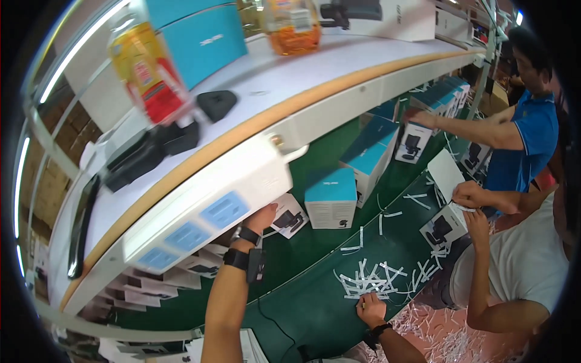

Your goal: The person places a manual into a white box, applies a sticker to the box flap, and closes it. They then slide the white box into a blue sleeve, apply another sticker to the sleeve, and place the completed package onto a shelf.

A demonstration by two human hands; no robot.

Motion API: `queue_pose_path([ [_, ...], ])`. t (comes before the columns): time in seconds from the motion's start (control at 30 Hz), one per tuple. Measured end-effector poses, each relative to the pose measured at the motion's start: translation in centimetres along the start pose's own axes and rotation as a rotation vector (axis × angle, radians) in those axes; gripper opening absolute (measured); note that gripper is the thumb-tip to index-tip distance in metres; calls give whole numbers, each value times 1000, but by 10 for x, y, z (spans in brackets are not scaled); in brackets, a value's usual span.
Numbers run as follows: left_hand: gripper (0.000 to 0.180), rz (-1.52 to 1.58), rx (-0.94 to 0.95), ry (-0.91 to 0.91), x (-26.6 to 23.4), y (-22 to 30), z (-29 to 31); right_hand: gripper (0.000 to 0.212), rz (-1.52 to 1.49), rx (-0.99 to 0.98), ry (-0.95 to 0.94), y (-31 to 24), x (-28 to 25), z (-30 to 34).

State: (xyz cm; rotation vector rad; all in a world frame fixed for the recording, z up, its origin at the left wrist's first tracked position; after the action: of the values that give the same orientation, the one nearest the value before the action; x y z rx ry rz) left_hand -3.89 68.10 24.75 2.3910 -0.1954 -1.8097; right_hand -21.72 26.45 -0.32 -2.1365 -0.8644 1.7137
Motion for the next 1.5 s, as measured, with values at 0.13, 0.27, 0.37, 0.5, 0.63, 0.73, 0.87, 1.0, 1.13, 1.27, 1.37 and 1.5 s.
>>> queue_pose_path([
  [0.13, 30, 290, 240, -128, -48, 36, 95, 9, 8, 16, -30, 6, -3, 11],
  [0.27, 30, 128, 455, -80, -107, 90, 231, 12, -68, -24, -134, 21, 10, 16],
  [0.37, 32, 42, 481, -73, -124, 123, 310, 31, -545, -84, -355, -25, -4, 3],
  [0.5, 27, 175, 83, 205, -112, 134, 372, 51, -918, 25, -574, -62, -39, -2],
  [0.63, 29, 162, -484, 355, -47, 57, 481, 48, -738, 111, -560, -100, -21, -6],
  [0.73, 40, -329, -764, 304, -9, -1, 581, 40, -649, -3, -558, -120, -29, 1],
  [0.87, 45, -210, -977, 190, 26, -23, 606, 29, -351, -237, -680, -123, -34, 12],
  [1.0, 37, -167, -953, 344, 21, -32, 612, 20, -237, -419, -503, -134, -58, 19],
  [1.13, 33, 706, -1079, 720, -4, -36, 637, 18, -311, -324, -259, -103, -74, 11],
  [1.27, 65, 1539, -509, 1088, -142, 79, 502, 20, -380, -93, -348, -54, -50, 40],
  [1.37, 66, 1287, -226, 1059, -166, 141, 436, 21, -418, -38, -510, -60, -30, 59],
  [1.5, 68, 586, -145, 576, -126, 138, 400, 20, -435, -9, -660, -81, -26, 73],
])
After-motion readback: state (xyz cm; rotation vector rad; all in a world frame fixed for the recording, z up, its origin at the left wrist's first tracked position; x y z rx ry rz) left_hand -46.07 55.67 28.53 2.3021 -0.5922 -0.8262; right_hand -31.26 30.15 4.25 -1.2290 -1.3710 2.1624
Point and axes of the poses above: each hand's wrist, its own z-axis away from the middle knuckle, its own x-axis out of the palm, y = z × x, the point moved 7 cm from there along -z, towards the middle knuckle, and after that the axes turned 10 degrees about x, right-handed, at the moved point
